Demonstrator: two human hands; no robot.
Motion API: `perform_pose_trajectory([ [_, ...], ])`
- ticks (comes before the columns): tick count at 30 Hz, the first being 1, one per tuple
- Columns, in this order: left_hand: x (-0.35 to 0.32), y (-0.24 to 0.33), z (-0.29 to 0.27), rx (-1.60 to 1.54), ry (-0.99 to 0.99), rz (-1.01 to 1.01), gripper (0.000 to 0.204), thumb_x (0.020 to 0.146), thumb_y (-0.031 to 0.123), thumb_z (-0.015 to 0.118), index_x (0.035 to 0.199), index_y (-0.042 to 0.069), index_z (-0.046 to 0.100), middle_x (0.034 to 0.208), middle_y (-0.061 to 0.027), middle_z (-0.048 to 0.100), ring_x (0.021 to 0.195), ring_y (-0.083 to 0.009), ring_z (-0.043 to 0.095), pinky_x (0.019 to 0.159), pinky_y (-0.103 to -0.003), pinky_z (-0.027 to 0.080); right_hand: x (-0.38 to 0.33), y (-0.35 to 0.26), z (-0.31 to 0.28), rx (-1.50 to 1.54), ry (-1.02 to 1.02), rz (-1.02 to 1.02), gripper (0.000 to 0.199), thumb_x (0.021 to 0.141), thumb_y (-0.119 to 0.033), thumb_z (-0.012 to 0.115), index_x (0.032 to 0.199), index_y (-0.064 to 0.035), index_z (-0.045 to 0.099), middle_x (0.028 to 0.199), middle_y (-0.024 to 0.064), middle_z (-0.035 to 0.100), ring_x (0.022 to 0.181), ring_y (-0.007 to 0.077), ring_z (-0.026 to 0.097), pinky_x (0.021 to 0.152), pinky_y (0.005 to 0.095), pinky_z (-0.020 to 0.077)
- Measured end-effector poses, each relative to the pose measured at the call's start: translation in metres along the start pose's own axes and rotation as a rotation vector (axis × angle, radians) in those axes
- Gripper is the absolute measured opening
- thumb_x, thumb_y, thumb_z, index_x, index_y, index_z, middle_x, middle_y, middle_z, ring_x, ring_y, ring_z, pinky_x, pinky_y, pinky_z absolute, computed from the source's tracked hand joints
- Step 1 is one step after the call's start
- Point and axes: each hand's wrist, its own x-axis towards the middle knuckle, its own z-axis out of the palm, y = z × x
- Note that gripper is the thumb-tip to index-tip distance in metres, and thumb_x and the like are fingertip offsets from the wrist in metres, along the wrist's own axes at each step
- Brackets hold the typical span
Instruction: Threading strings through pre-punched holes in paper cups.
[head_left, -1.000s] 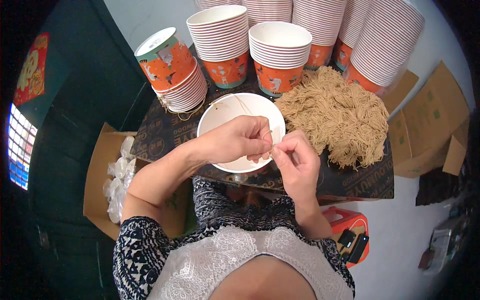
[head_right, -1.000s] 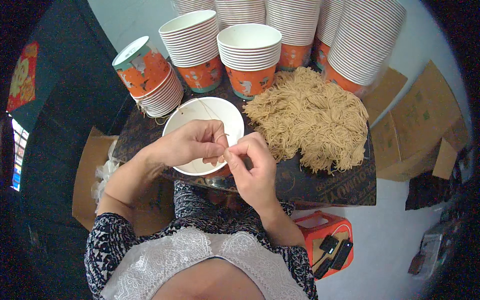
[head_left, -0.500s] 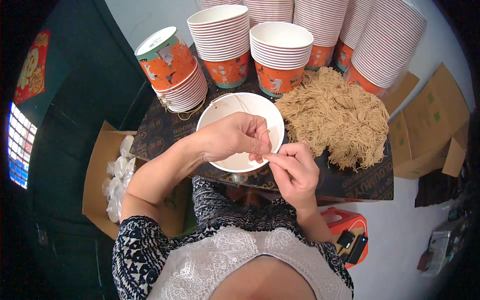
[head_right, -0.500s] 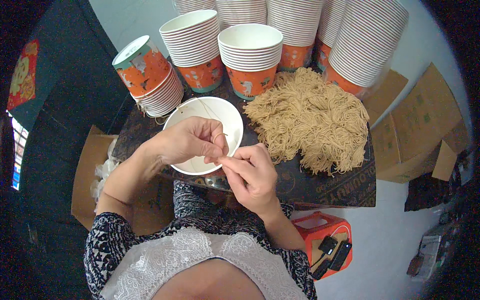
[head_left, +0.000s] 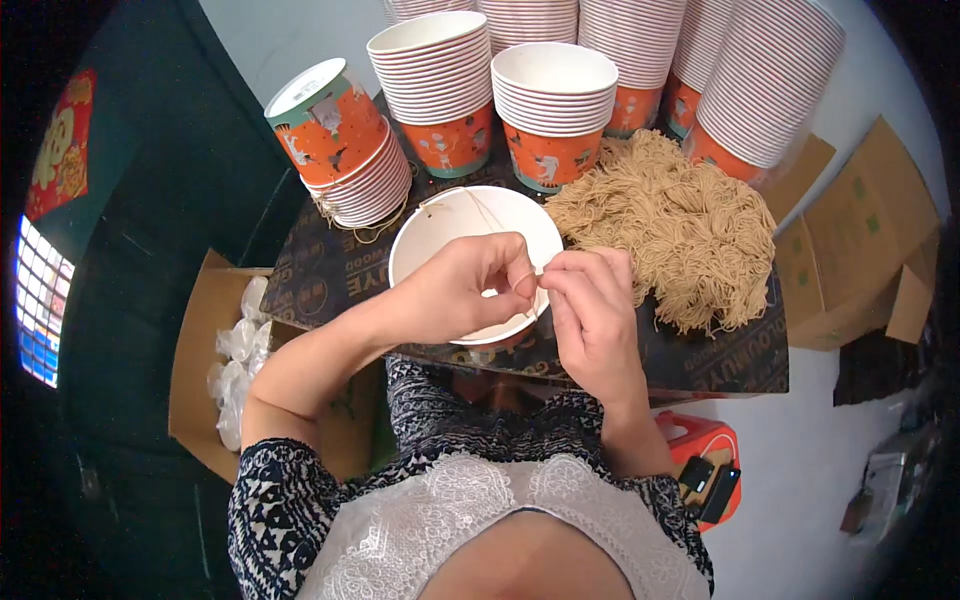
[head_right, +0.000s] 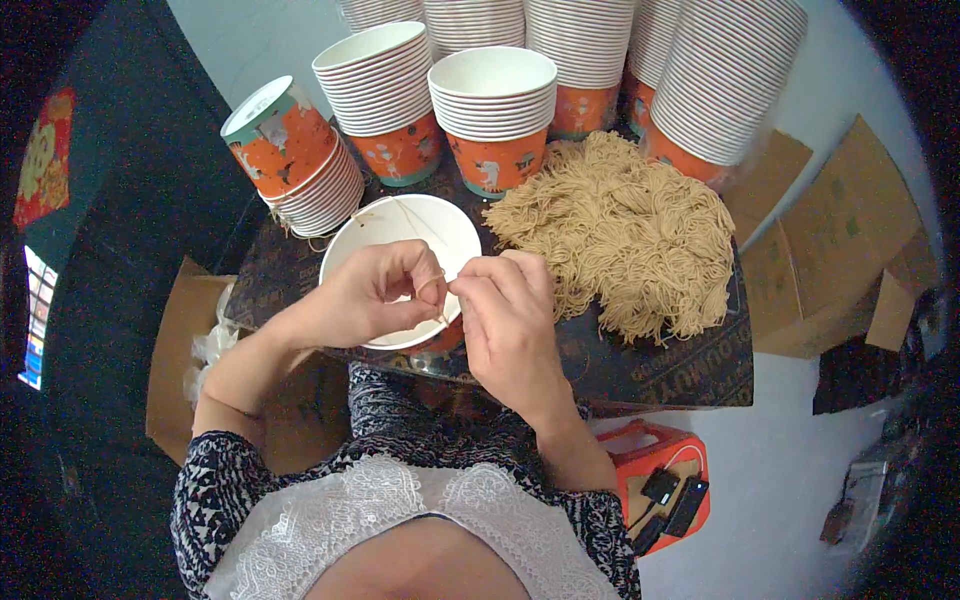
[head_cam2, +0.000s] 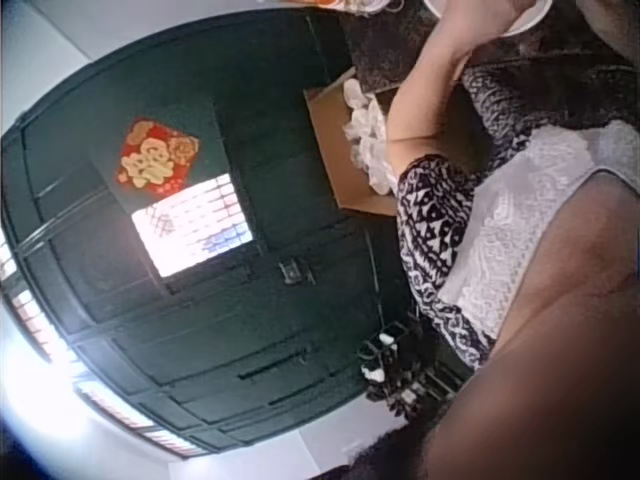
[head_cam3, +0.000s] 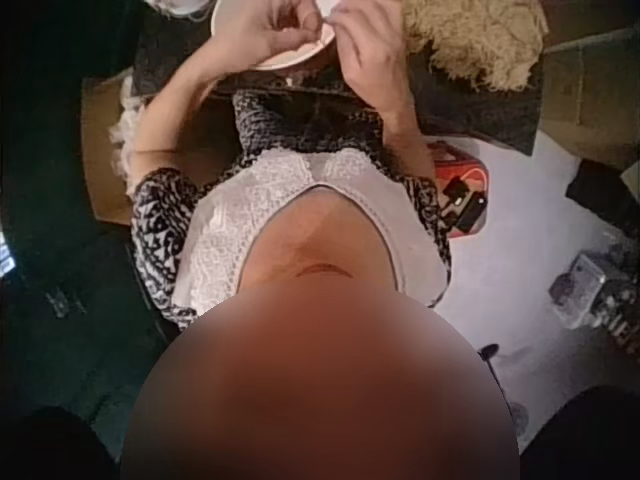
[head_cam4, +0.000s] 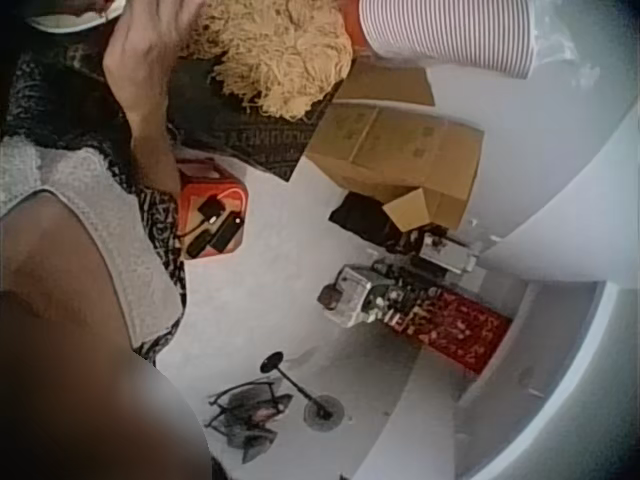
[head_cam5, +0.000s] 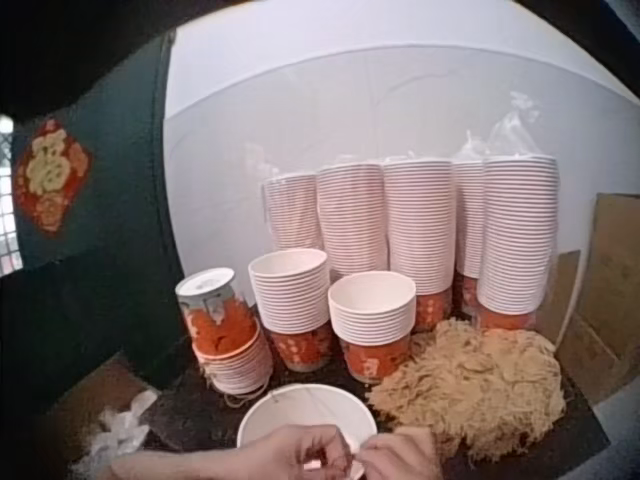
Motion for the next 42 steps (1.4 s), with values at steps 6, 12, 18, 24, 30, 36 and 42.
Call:
perform_pose_trajectory([
  [6, -0.009, 0.011, 0.016, 0.414, 0.132, 0.166, 0.017, 0.086, -0.001, 0.066, 0.100, 0.001, 0.055, 0.082, -0.0116, 0.059, 0.074, -0.0223, 0.062, 0.065, -0.034, 0.051, 0.002, -0.007, 0.000, 0.010, -0.045, 0.034, 0.011, 0.082, 0.004, 0.062, 0.093, 0.0021, 0.062, 0.101, 0.0130, 0.059, 0.098, 0.0325, 0.052, 0.085, 0.0400, 0.0438],
  [12, -0.016, 0.011, 0.024, 0.677, 0.248, 0.326, 0.022, 0.080, -0.006, 0.069, 0.096, 0.002, 0.056, 0.086, -0.0129, 0.058, 0.076, -0.0312, 0.063, 0.064, -0.037, 0.050, 0.004, -0.009, 0.001, 0.085, -0.107, 0.081, 0.012, 0.080, 0.004, 0.062, 0.093, 0.0026, 0.060, 0.098, 0.0130, 0.057, 0.097, 0.0321, 0.051, 0.085, 0.0385, 0.0428],
  [18, -0.019, 0.004, 0.026, 0.753, 0.272, 0.398, 0.025, 0.075, -0.008, 0.071, 0.090, 0.002, 0.054, 0.086, -0.0129, 0.057, 0.075, -0.0311, 0.062, 0.063, -0.038, 0.049, 0.006, -0.008, -0.005, 0.161, -0.196, 0.166, 0.015, 0.080, 0.005, 0.060, 0.095, 0.0019, 0.063, 0.095, 0.0120, 0.057, 0.096, 0.0302, 0.050, 0.085, 0.0377, 0.0426],
  [24, -0.019, 0.000, 0.024, 0.783, 0.258, 0.511, 0.029, 0.072, -0.010, 0.072, 0.090, 0.003, 0.054, 0.087, -0.0120, 0.058, 0.076, -0.0292, 0.063, 0.063, -0.037, 0.051, 0.009, 0.006, -0.003, 0.240, -0.270, 0.177, 0.012, 0.082, 0.001, 0.062, 0.092, -0.0023, 0.065, 0.094, 0.0097, 0.058, 0.095, 0.0301, 0.048, 0.086, 0.0388, 0.0408],
  [30, -0.020, 0.002, 0.024, 0.763, 0.260, 0.515, 0.029, 0.072, -0.010, 0.072, 0.090, 0.004, 0.054, 0.087, -0.0113, 0.058, 0.077, -0.0281, 0.063, 0.064, -0.036, 0.051, 0.009, 0.006, 0.001, 0.293, -0.255, 0.213, 0.007, 0.082, -0.001, 0.063, 0.088, -0.0027, 0.063, 0.092, 0.0088, 0.059, 0.092, 0.0289, 0.050, 0.085, 0.0380, 0.0413],
  [36, -0.017, -0.001, 0.018, 0.638, 0.294, 0.487, 0.024, 0.076, -0.006, 0.071, 0.088, 0.003, 0.051, 0.084, -0.0127, 0.052, 0.072, -0.0333, 0.059, 0.061, -0.040, 0.048, 0.003, -0.005, 0.007, 0.454, -0.146, 0.337, 0.006, 0.086, 0.002, 0.060, 0.092, 0.0016, 0.058, 0.094, 0.0121, 0.060, 0.087, 0.0301, 0.060, 0.077, 0.0371, 0.0480],
  [42, -0.015, -0.002, 0.018, 0.642, 0.288, 0.492, 0.025, 0.073, -0.008, 0.069, 0.087, 0.003, 0.051, 0.083, -0.0126, 0.052, 0.072, -0.0328, 0.059, 0.061, -0.040, 0.048, 0.006, -0.009, 0.006, 0.354, -0.099, 0.354, 0.005, 0.089, 0.004, 0.058, 0.093, 0.0035, 0.059, 0.095, 0.0150, 0.061, 0.085, 0.0314, 0.063, 0.076, 0.0358, 0.0504],
])
